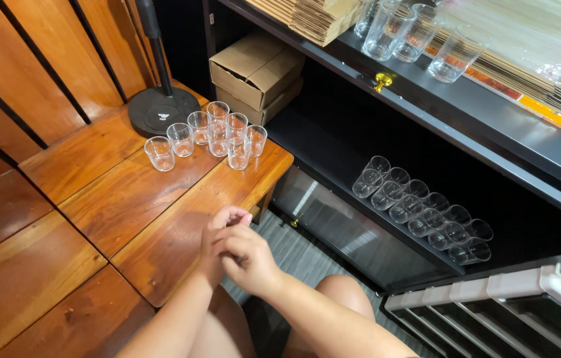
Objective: The person picks up small clear glasses from a wooden stool and places them onto a shelf inside a cabinet. The person repeats this action multiple times, moving the glasses one by one from the stool to the cabinet shelf.
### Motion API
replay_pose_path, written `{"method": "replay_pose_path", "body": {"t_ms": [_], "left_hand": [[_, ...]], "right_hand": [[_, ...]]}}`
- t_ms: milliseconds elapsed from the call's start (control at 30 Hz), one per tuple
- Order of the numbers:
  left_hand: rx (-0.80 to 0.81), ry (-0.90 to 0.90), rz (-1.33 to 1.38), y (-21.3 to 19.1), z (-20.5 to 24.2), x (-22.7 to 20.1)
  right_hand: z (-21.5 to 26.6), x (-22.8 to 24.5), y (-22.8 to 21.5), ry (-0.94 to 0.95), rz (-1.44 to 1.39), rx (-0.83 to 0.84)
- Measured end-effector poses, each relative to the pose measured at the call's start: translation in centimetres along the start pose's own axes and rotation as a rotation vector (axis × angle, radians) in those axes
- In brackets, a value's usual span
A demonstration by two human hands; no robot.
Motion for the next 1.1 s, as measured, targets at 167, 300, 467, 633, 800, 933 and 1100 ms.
{"method": "replay_pose_path", "body": {"t_ms": [167, 300, 467, 633, 800, 933, 1100], "left_hand": [[-0.143, 0.215, -0.044, 1.6, -6.5, 7.4], [-0.353, 0.348, -0.190, 0.9, -11.3, 8.3], [-0.372, 0.449, -0.268, 2.2, -13.9, 9.2], [-0.390, 0.448, -0.321, 2.7, -13.6, 8.4], [-0.349, 0.487, -0.399, 2.7, -12.9, 7.1], [-0.300, 0.477, -0.451, 3.1, -13.0, 7.2], [-0.295, 0.467, -0.492, 3.8, -13.4, 8.8]], "right_hand": [[-1.6, -6.8, -1.7, 0.131, 0.182, -0.210], [-2.3, -15.3, -4.1, 0.514, 0.352, -0.356], [-4.6, -19.3, -4.2, 0.659, 0.297, -0.315], [-6.7, -18.6, -3.1, 0.701, 0.321, -0.226], [-5.9, -21.8, -2.6, 0.634, 0.388, -0.283], [-6.0, -21.0, -2.3, 0.606, 0.495, -0.237], [-5.9, -20.9, -2.4, 0.596, 0.485, -0.213]]}}
Point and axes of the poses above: each hand's wrist, its own z-axis away from the middle knuckle, its own y-axis out of the palm, x = y × z, the point moved 5 cm from there along -z, towards the middle knuckle, and after that the axes turned 14 degrees about -x, right-handed, at the moved point
